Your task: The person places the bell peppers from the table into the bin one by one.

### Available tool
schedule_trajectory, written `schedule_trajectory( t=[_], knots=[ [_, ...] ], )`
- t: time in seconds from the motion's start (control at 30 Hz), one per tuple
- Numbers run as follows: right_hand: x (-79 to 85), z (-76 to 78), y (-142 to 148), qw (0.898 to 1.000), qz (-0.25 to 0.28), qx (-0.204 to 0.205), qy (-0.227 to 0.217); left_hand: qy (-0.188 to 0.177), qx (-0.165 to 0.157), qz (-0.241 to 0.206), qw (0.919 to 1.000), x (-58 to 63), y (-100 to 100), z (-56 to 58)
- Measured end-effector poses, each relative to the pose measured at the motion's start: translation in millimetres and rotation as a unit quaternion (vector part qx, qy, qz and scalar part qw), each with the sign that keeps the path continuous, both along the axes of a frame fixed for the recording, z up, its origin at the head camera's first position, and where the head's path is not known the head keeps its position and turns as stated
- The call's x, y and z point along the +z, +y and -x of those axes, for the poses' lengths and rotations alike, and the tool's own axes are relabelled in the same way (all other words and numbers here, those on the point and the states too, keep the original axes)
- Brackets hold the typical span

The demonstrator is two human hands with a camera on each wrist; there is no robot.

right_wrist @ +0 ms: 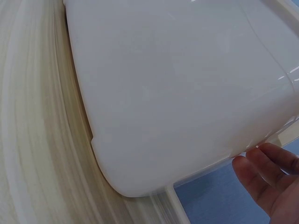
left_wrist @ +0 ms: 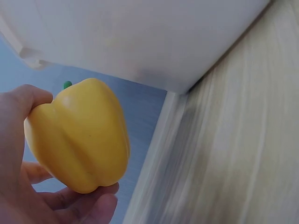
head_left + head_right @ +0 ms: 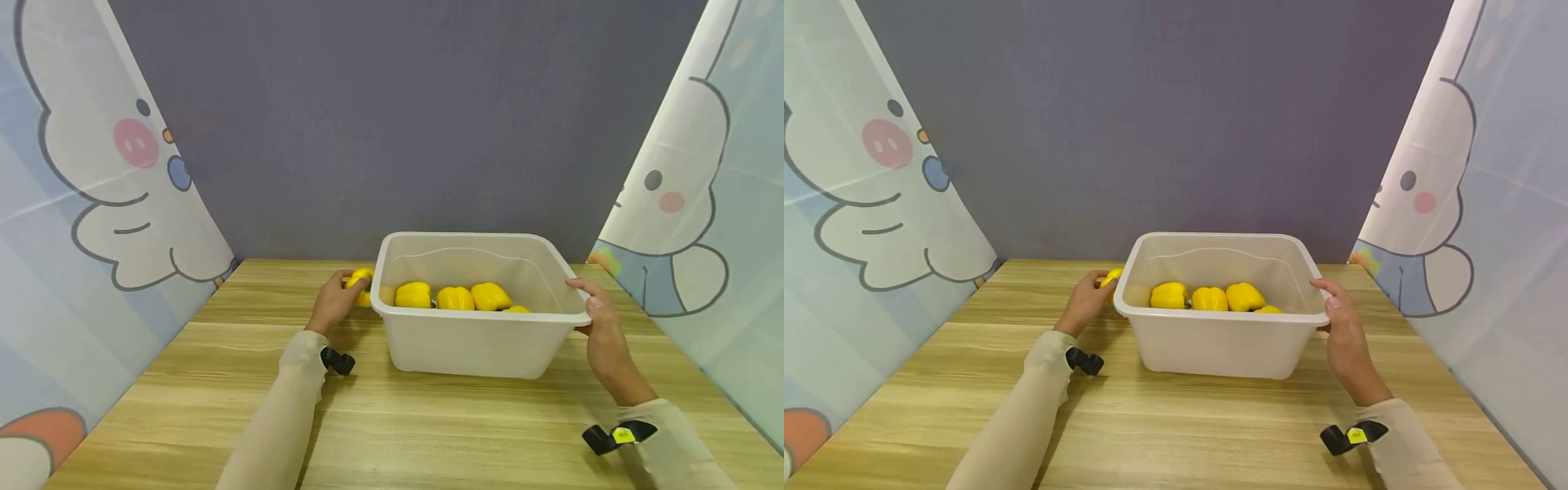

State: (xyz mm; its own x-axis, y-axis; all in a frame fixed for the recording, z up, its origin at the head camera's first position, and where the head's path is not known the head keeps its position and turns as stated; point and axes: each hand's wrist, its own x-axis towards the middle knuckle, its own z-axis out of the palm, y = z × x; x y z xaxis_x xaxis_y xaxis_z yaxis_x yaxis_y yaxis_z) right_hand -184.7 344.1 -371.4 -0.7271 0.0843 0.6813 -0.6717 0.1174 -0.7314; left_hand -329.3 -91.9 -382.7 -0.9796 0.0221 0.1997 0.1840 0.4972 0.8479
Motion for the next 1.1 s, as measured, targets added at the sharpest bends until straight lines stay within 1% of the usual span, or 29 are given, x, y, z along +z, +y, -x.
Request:
schedule_trajectory(
  t=[0.17,0.37,0.63,0.8,0.93,1.1],
  knots=[
    [0.0,-0.3,0,1.0,0.0,0.003,0.0,0.005,-0.009,-0.011,0.9999,2.2,-1,-1.7],
    [0.8,-0.5,1,1.0,0.0,0.014,0.006,0.02,-0.02,-0.033,0.999,10.7,0,-6.6],
    [1.3,0.2,1,1.0,0.002,0.009,0.001,0.031,-0.015,-0.052,0.9981,19.3,-5,-10.6],
    [0.4,0.2,1,1.0,0.003,0.01,-0.001,0.026,-0.013,-0.053,0.9982,25.4,-7,-14.8],
    [-0.3,0.5,1,1.0,0.003,0.01,-0.004,0.03,-0.014,-0.05,0.9982,29.0,-7,-17.7],
    [-0.5,1.3,1,1.0,-0.001,0.004,-0.004,0.038,-0.017,-0.055,0.9976,31.1,-8,-15.6]
  ],
)
